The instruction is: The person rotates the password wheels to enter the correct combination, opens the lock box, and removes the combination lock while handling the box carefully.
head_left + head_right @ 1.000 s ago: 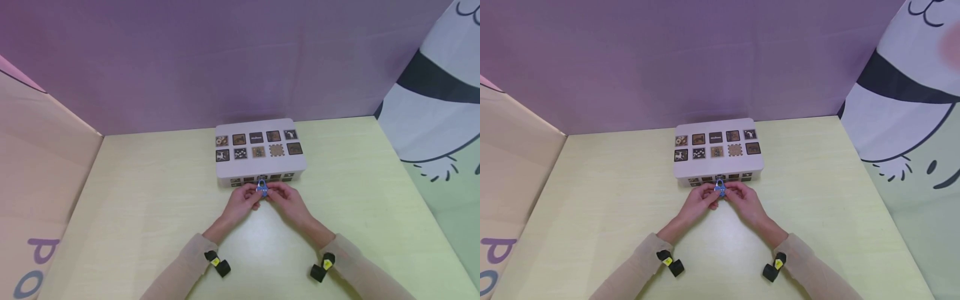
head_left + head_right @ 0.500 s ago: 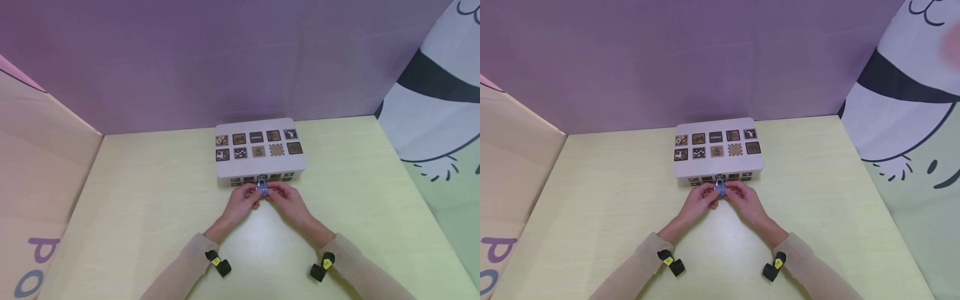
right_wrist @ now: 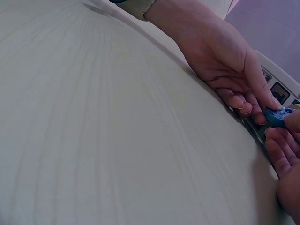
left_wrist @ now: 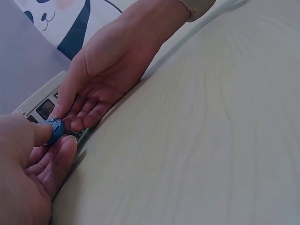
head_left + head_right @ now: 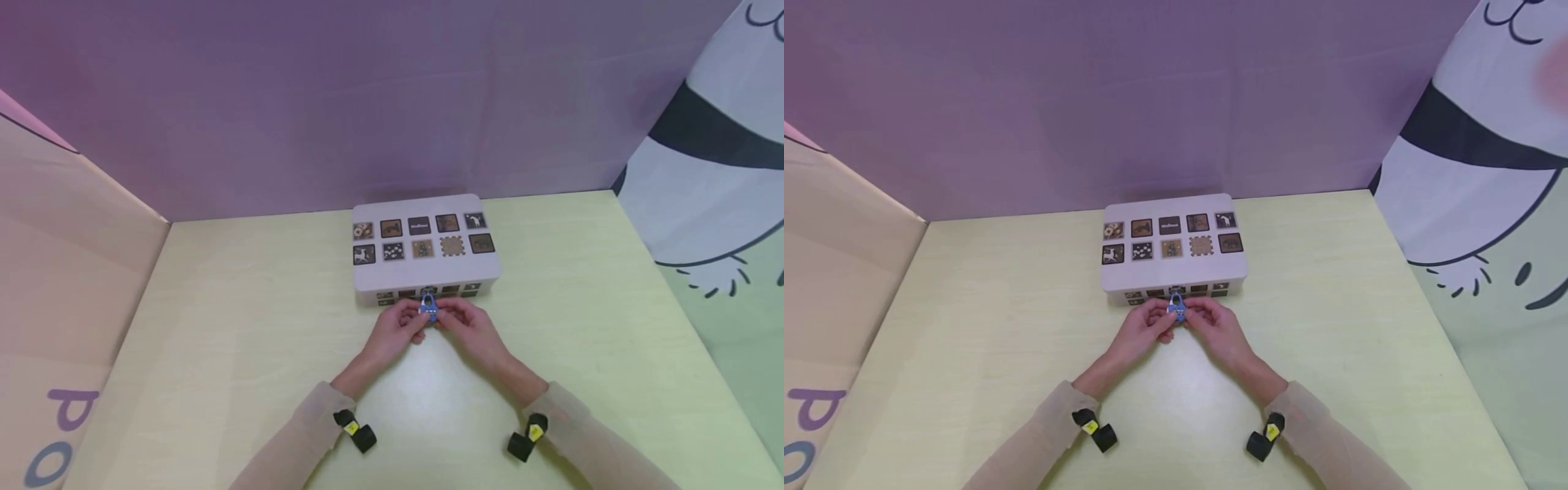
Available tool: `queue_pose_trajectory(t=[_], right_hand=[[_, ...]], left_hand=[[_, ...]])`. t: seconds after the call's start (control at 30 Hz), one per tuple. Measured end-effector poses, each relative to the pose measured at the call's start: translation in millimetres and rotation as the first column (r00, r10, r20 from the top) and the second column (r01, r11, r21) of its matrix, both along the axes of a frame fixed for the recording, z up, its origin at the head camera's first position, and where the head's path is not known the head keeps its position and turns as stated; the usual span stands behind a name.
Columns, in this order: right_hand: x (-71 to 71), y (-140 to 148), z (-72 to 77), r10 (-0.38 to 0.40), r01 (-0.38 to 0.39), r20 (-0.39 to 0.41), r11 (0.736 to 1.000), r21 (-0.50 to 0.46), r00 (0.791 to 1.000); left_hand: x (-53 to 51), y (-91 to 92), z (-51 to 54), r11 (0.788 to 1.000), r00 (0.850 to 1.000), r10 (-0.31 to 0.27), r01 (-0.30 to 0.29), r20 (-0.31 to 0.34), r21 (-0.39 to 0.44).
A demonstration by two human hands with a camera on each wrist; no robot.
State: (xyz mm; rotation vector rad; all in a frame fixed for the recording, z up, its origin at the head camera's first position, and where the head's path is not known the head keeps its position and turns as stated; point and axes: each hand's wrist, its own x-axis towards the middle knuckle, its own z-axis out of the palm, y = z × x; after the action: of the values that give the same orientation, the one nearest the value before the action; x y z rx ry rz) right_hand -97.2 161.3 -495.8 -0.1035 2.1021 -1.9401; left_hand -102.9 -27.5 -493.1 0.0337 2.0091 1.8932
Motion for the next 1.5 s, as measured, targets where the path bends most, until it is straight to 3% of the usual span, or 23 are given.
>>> queue_pose_trajectory(t=[0.47,1.07,1.5], right_hand=[[0.0,-0.6,-1.2,0.002,-0.002,0.000,1.000,-0.019,1.000],[0.2,0.1,-1.3,0.002,-0.002,-0.007,1.000,0.003,1.000],[1.4,-0.9,1.3,-0.003,0.003,0.000,1.000,-0.011,1.000]], left_hand=[[0.5,3.3,-1.0,1.000,1.000,0.026,-0.026,-0.008,0.005],[-0.4,0.5,1.3,1.000,1.000,-0.003,0.003,0.005,-0.006],[1.0,2.8,1.8,1.000,1.000,0.025,-0.025,-0.002,-0.002]])
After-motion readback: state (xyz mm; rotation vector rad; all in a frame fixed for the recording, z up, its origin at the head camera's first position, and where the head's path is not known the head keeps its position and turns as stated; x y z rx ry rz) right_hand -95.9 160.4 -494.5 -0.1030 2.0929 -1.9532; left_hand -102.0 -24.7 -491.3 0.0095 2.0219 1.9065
